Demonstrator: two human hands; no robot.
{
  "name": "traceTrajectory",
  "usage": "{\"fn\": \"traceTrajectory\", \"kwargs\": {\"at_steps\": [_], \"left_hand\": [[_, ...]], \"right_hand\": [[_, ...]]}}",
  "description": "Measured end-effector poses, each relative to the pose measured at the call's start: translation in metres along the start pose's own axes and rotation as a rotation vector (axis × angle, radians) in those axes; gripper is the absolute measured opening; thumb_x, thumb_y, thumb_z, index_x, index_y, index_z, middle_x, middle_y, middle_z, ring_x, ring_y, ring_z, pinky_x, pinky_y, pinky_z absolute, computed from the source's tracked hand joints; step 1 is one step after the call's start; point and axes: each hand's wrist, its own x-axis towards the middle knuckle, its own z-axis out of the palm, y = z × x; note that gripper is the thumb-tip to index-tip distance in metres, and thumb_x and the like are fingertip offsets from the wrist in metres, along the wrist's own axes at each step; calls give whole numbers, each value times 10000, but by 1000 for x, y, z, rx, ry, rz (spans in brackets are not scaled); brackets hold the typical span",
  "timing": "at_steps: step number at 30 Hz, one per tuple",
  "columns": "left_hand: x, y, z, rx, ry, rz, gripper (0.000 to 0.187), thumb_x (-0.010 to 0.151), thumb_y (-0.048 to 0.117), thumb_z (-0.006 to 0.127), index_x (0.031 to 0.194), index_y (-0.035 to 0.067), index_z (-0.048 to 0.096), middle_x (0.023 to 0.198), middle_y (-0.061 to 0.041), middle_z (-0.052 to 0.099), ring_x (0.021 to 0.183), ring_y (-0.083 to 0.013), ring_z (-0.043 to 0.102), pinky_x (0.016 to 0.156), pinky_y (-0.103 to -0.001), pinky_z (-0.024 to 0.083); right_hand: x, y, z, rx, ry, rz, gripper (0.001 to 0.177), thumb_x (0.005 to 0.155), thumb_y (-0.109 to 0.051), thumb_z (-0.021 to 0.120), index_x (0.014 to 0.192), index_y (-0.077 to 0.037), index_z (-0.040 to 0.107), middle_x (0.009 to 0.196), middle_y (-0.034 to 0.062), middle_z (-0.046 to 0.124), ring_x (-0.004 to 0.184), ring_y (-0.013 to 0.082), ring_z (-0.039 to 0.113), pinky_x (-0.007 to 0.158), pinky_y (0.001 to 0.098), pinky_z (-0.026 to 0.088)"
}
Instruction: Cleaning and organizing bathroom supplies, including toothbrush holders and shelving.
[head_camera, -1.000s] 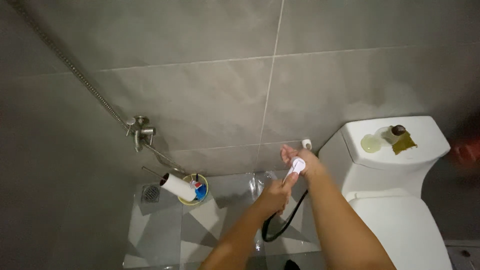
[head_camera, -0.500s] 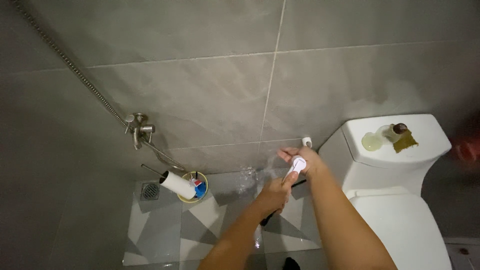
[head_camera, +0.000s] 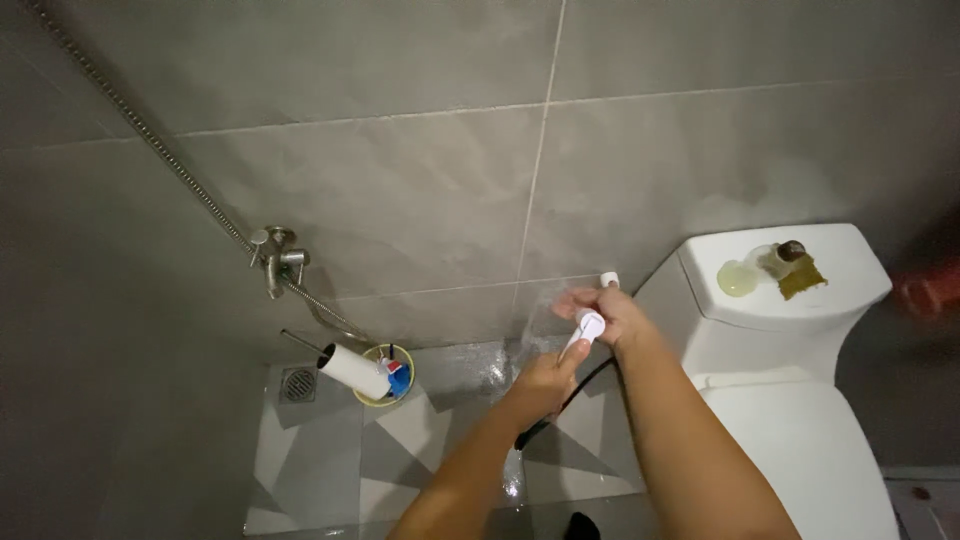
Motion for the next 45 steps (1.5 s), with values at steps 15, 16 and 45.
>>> {"fn": "traceTrajectory", "kwargs": {"at_steps": [15,16,45], "left_hand": [[-4,7,3,114,184,-14,821,941,782,400,821,6,638,625,-94,539,601,-255,551,574,-450,451],[-10,13,4,115,185,-14,821,941,782,400,821,6,638,625,-94,539,601,-255,551,574,-450,451],[210,-56,69,364,237,241,320,1026,206,513,1088,-75,652,984,-281,661,883,-386,662,800,-503,541]], "right_hand": [[-25,-4,33,-372,142,-60,250,951,86,526,1163,156,638,1016,273,684,801,341,705,718,449,632],[-16,-4,27,-372,141,-61,250,951,86,526,1163,156,638,1016,273,684,801,341,705,718,449,632],[-13,-110,-69,-1533,558,-714,558,860,-94,704,1346,73,487,1173,334,649,1093,507,625,933,532,503]]}}
